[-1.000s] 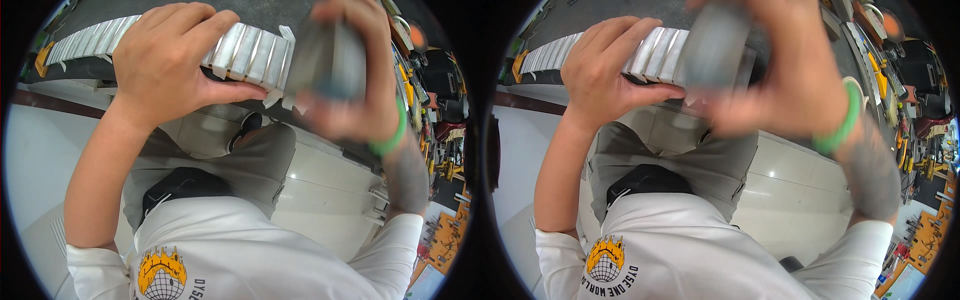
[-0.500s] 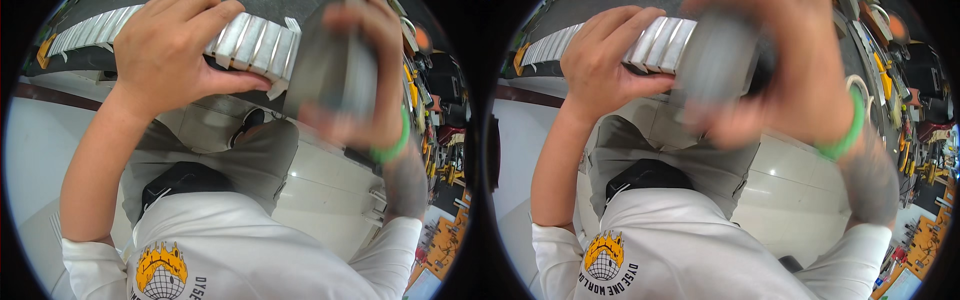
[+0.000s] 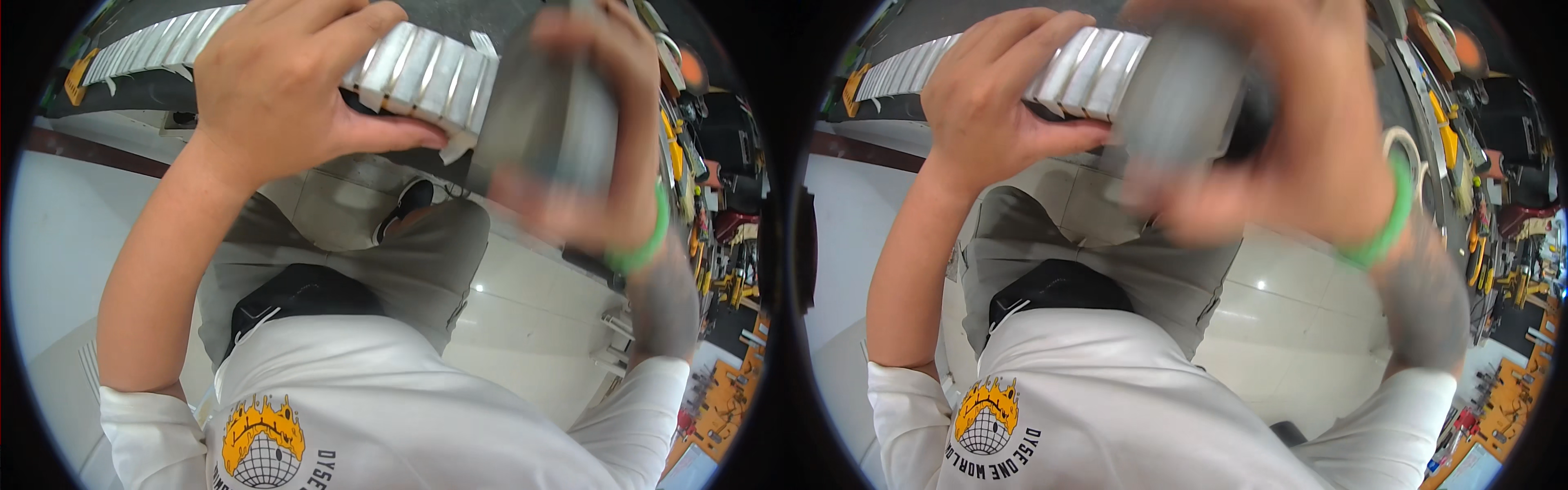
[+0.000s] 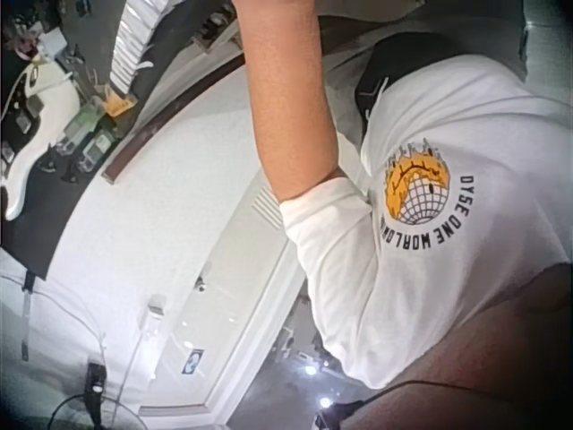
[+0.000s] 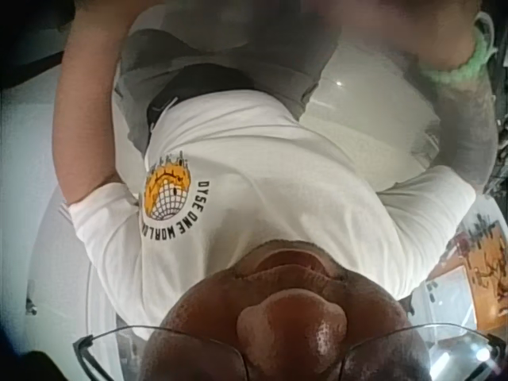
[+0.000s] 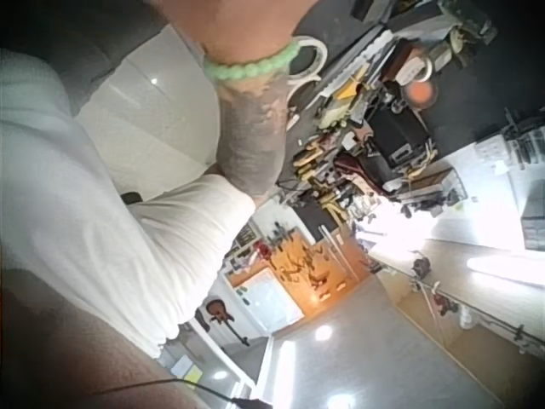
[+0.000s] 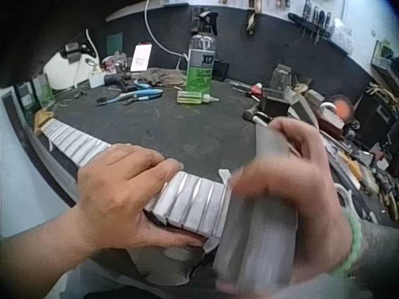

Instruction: The recorder is sanding the frets of a guitar neck and removing masking tape.

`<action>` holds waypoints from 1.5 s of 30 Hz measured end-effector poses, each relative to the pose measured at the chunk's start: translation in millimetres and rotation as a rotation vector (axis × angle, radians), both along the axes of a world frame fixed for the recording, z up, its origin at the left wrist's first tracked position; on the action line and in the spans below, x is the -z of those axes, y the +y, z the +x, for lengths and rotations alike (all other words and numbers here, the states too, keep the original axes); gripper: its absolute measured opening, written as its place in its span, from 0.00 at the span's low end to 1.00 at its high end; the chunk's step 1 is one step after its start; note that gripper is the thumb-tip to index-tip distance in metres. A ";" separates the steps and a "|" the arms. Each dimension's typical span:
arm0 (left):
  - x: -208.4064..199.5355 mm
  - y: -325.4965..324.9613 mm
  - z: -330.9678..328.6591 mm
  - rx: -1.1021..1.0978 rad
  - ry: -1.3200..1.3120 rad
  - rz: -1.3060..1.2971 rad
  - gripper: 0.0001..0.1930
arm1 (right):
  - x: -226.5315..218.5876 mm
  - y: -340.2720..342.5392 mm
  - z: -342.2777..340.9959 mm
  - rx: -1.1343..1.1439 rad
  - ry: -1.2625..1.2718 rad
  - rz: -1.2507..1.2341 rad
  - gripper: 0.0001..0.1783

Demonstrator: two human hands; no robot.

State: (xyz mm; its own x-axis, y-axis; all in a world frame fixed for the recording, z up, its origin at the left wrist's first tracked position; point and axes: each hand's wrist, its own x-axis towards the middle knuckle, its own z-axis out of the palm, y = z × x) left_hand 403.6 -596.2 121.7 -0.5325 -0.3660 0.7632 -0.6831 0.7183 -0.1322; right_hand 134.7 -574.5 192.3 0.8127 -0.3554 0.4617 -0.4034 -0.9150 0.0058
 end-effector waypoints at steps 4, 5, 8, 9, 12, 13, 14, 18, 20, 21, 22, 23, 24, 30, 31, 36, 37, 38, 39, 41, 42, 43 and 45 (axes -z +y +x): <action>0.3 1.9 -7.5 0.024 -0.002 -0.034 0.38 | 33.7 -36.3 -20.0 0.052 -0.205 -0.074 0.54; 0.1 0.9 -4.3 0.012 -0.003 -0.041 0.38 | 18.1 -22.2 -14.8 0.189 -0.073 0.037 0.56; 0.5 2.3 -2.9 0.001 0.004 -0.001 0.38 | 13.9 13.0 11.0 -0.032 -0.219 0.129 0.50; 3.2 0.8 -1.0 0.005 0.019 0.005 0.38 | -9.9 -9.0 -4.9 -0.123 0.146 -0.155 0.44; -5.3 3.1 -6.3 0.042 0.016 0.011 0.35 | 56.4 -29.8 -0.5 0.199 -0.373 0.014 0.43; -9.2 6.2 -7.7 0.072 0.013 0.024 0.31 | 72.1 -16.8 20.6 0.245 -0.453 -0.192 0.45; -8.6 6.1 -8.1 0.076 0.015 0.023 0.31 | 65.4 -22.7 13.8 0.248 -0.451 -0.194 0.45; -1.8 9.7 -9.6 -0.049 0.004 0.056 0.37 | 31.7 -46.4 -18.7 0.177 -0.201 0.137 0.46; -1.5 6.9 -3.7 -0.101 -0.049 0.023 0.38 | 1.6 -18.6 -6.6 0.085 0.004 0.218 0.49; -4.4 8.4 -6.3 -0.093 -0.047 0.021 0.38 | 5.7 -26.0 -17.7 0.079 0.037 0.031 0.50; -5.0 9.4 -7.3 -0.089 -0.041 0.034 0.37 | 10.7 -33.2 -16.5 0.068 0.064 -0.150 0.51; -4.8 10.0 -8.3 -0.086 -0.036 0.046 0.36 | 13.3 -35.1 -14.8 0.058 0.093 -0.332 0.51; -3.3 10.0 -8.5 -0.081 -0.040 0.049 0.36 | 11.9 -32.8 -13.1 0.107 -0.044 0.042 0.50; -4.7 6.5 -6.0 -0.072 -0.011 0.046 0.37 | 16.0 -11.3 -9.1 0.030 0.131 -0.288 0.46; -4.5 4.5 -10.9 -0.064 -0.015 0.039 0.38 | 27.8 -2.5 -1.6 0.043 0.141 -0.290 0.46; -0.4 8.5 -5.4 -0.068 -0.030 0.050 0.39 | 25.1 -53.0 -18.3 0.153 -0.404 0.534 0.43; 0.5 6.2 -3.6 -0.068 -0.032 0.040 0.40 | 26.9 -71.4 -10.4 0.177 -0.386 0.420 0.42; 0.9 4.1 -3.2 -0.068 -0.032 0.031 0.40 | 17.7 -68.0 -17.7 0.144 -0.358 0.481 0.41; 0.5 2.7 -3.6 -0.055 -0.034 0.025 0.40 | 6.7 -57.9 -25.0 0.112 -0.328 0.542 0.40; 0.0 2.2 -4.8 -0.068 -0.031 0.024 0.41 | 8.8 -33.3 8.9 0.240 -0.453 0.434 0.41; 0.1 2.1 -3.6 -0.076 -0.040 0.017 0.41 | 11.6 -28.7 21.8 0.363 -0.571 0.332 0.41; -0.5 2.9 -2.9 -0.074 -0.041 0.015 0.41 | 10.4 -31.9 9.2 0.364 -0.572 0.330 0.41; -1.7 3.7 -6.2 -0.068 -0.037 0.036 0.41 | 4.3 -38.6 -31.7 -0.042 -0.433 0.772 0.43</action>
